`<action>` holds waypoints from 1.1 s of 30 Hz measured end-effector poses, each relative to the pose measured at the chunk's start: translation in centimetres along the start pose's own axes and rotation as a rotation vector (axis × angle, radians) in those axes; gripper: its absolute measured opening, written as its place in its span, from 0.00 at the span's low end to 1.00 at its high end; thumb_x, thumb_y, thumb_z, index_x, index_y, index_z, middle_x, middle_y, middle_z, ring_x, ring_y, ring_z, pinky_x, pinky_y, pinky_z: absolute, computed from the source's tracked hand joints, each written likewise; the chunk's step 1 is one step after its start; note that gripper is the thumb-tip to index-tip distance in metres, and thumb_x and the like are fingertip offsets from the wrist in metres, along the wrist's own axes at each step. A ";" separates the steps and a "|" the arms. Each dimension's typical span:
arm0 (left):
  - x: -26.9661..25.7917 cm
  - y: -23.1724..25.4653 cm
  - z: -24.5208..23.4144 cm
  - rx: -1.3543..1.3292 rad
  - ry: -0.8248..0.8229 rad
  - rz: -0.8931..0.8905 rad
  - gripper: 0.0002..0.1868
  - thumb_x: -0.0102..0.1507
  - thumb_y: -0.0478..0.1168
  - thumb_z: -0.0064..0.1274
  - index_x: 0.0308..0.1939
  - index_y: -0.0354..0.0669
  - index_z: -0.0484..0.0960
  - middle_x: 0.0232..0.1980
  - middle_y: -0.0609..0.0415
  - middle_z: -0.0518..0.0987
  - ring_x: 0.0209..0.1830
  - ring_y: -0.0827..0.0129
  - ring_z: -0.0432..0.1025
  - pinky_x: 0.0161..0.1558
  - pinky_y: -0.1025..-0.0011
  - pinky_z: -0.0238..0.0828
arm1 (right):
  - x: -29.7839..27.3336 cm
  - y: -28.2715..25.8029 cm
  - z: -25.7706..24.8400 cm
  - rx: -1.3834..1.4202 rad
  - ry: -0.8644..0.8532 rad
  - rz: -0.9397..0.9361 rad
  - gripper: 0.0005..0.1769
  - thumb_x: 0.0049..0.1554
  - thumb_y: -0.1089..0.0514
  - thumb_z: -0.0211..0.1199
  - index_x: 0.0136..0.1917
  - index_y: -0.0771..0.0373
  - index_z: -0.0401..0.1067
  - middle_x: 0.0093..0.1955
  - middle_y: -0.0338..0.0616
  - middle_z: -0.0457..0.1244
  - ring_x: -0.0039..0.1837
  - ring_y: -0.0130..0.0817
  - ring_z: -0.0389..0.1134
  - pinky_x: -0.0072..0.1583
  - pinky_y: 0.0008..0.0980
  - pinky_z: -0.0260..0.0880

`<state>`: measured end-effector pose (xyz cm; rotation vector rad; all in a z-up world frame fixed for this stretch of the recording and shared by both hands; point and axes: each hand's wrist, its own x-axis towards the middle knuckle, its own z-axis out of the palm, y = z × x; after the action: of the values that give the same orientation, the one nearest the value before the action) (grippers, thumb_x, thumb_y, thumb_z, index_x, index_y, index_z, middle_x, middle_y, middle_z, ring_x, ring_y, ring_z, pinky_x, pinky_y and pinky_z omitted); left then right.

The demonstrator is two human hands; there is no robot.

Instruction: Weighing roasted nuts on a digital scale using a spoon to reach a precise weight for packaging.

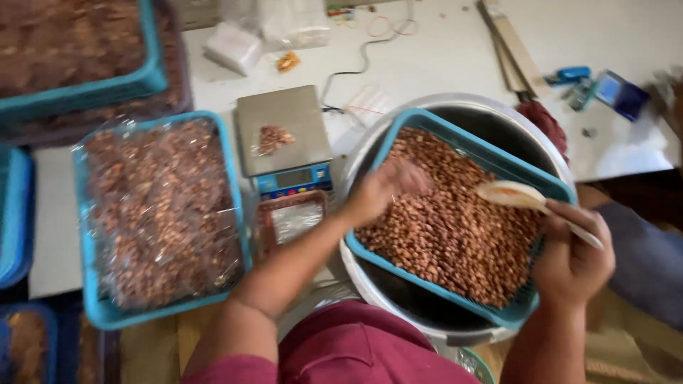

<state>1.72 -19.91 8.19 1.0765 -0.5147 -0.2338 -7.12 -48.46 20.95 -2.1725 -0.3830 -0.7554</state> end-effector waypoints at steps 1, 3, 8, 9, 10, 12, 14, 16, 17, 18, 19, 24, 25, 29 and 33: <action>0.8 -0.9 -3.4 0.021 0.189 0.130 0.15 0.74 0.46 0.39 0.48 0.44 0.80 0.52 0.50 0.81 0.49 0.65 0.76 0.51 0.68 0.76 | -0.8 0.6 -0.1 -0.007 0.023 0.080 0.08 0.73 0.73 0.56 0.60 0.75 0.76 0.52 0.57 0.66 0.52 0.43 0.66 0.58 0.38 0.63; 1.1 -0.1 -10.4 0.049 0.391 0.266 0.16 0.72 0.40 0.37 0.44 0.40 0.82 0.48 0.46 0.83 0.53 0.59 0.77 0.61 0.61 0.73 | -2.2 1.9 -0.2 -0.004 0.035 0.153 0.07 0.76 0.73 0.57 0.62 0.75 0.76 0.51 0.53 0.65 0.51 0.38 0.65 0.56 0.33 0.63; -2.8 7.1 -18.9 1.094 0.920 -0.343 0.12 0.70 0.43 0.45 0.45 0.54 0.86 0.50 0.59 0.81 0.25 0.70 0.77 0.28 0.70 0.73 | -4.6 3.9 -0.2 0.086 0.024 0.280 0.10 0.80 0.70 0.53 0.65 0.79 0.73 0.45 0.54 0.62 0.46 0.36 0.62 0.51 0.34 0.63; -3.4 6.6 -18.4 1.096 0.925 -0.345 0.12 0.70 0.43 0.45 0.45 0.54 0.86 0.50 0.59 0.81 0.25 0.70 0.77 0.28 0.70 0.73 | -4.7 4.4 -0.2 0.090 0.021 0.279 0.10 0.80 0.70 0.53 0.65 0.79 0.73 0.45 0.54 0.62 0.46 0.36 0.62 0.51 0.34 0.63; -4.1 6.1 -18.0 1.262 0.936 -0.218 0.11 0.65 0.43 0.56 0.51 0.50 0.83 0.58 0.54 0.77 0.47 0.61 0.71 0.48 0.62 0.67 | -4.9 4.8 -0.1 0.086 0.031 0.289 0.10 0.80 0.69 0.53 0.66 0.80 0.73 0.45 0.54 0.62 0.45 0.36 0.62 0.50 0.34 0.63; -5.7 4.8 -16.6 1.428 0.937 -0.089 0.23 0.60 0.43 0.67 0.57 0.46 0.80 0.65 0.49 0.73 0.69 0.53 0.64 0.68 0.54 0.61 | -5.1 5.2 0.0 0.083 0.039 0.302 0.11 0.81 0.68 0.53 0.66 0.80 0.73 0.45 0.55 0.62 0.45 0.36 0.61 0.50 0.35 0.63; -7.5 3.3 -14.7 1.533 1.025 -0.176 0.35 0.52 0.57 0.74 0.55 0.47 0.77 0.61 0.49 0.77 0.63 0.56 0.68 0.64 0.62 0.68 | -5.0 5.2 0.1 0.116 0.033 0.307 0.11 0.82 0.67 0.52 0.67 0.80 0.72 0.44 0.55 0.61 0.44 0.36 0.60 0.49 0.35 0.61; -9.1 2.3 -13.3 1.455 1.021 -0.047 0.20 0.58 0.48 0.67 0.48 0.46 0.79 0.56 0.51 0.79 0.59 0.57 0.71 0.59 0.63 0.73 | -5.2 5.0 0.2 0.139 0.035 0.333 0.11 0.82 0.66 0.53 0.67 0.77 0.72 0.45 0.53 0.61 0.45 0.33 0.60 0.50 0.32 0.61; -9.4 2.0 -12.8 1.375 1.007 0.091 0.04 0.64 0.38 0.60 0.41 0.44 0.81 0.51 0.52 0.81 0.55 0.59 0.74 0.55 0.63 0.79 | -5.1 5.0 0.3 0.161 0.048 0.357 0.10 0.81 0.65 0.54 0.67 0.75 0.72 0.46 0.50 0.61 0.45 0.31 0.60 0.51 0.29 0.61; -8.8 2.9 -11.7 1.376 1.008 0.097 0.04 0.64 0.38 0.60 0.41 0.44 0.81 0.51 0.52 0.81 0.55 0.59 0.74 0.55 0.63 0.79 | -4.9 5.1 0.6 0.163 0.052 0.353 0.10 0.81 0.65 0.54 0.67 0.75 0.72 0.46 0.50 0.61 0.45 0.31 0.60 0.51 0.29 0.61; -8.5 3.7 -10.3 1.231 0.950 0.243 0.04 0.65 0.37 0.58 0.42 0.43 0.80 0.47 0.53 0.81 0.50 0.61 0.75 0.53 0.66 0.78 | -5.0 5.1 0.6 0.165 0.055 0.370 0.09 0.81 0.66 0.54 0.66 0.75 0.72 0.46 0.50 0.62 0.45 0.30 0.61 0.50 0.29 0.62; -6.4 5.1 -4.4 0.441 0.944 -0.067 0.12 0.71 0.52 0.40 0.54 0.55 0.68 0.56 0.48 0.77 0.48 0.57 0.78 0.35 0.63 0.89 | -5.3 4.9 0.9 0.169 0.069 0.417 0.09 0.80 0.65 0.54 0.65 0.72 0.73 0.47 0.50 0.64 0.46 0.30 0.63 0.49 0.28 0.64; -5.6 5.4 -3.3 0.149 0.871 -0.132 0.08 0.73 0.46 0.38 0.49 0.50 0.71 0.42 0.51 0.78 0.33 0.63 0.74 0.25 0.69 0.79 | -5.3 4.8 0.9 0.184 0.061 0.418 0.09 0.80 0.65 0.54 0.65 0.73 0.73 0.46 0.49 0.63 0.45 0.30 0.62 0.49 0.28 0.63; -4.8 5.6 1.6 -0.296 0.684 -0.463 0.13 0.64 0.41 0.56 0.51 0.48 0.72 0.51 0.44 0.76 0.44 0.55 0.77 0.39 0.62 0.87 | -5.2 3.7 0.8 0.155 0.065 0.451 0.09 0.78 0.67 0.53 0.65 0.71 0.73 0.43 0.48 0.62 0.44 0.29 0.61 0.49 0.28 0.61; -4.9 1.3 3.1 -0.419 0.339 -0.473 0.18 0.68 0.38 0.52 0.61 0.60 0.71 0.65 0.43 0.70 0.55 0.51 0.77 0.41 0.56 0.88 | -5.9 4.9 -0.1 0.145 0.085 0.429 0.09 0.79 0.64 0.55 0.64 0.71 0.74 0.46 0.47 0.62 0.46 0.30 0.61 0.51 0.29 0.63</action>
<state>-4.16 -19.66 9.10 0.7890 0.1023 -0.5378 -9.35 -51.79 14.40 -1.9824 0.0722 -0.5559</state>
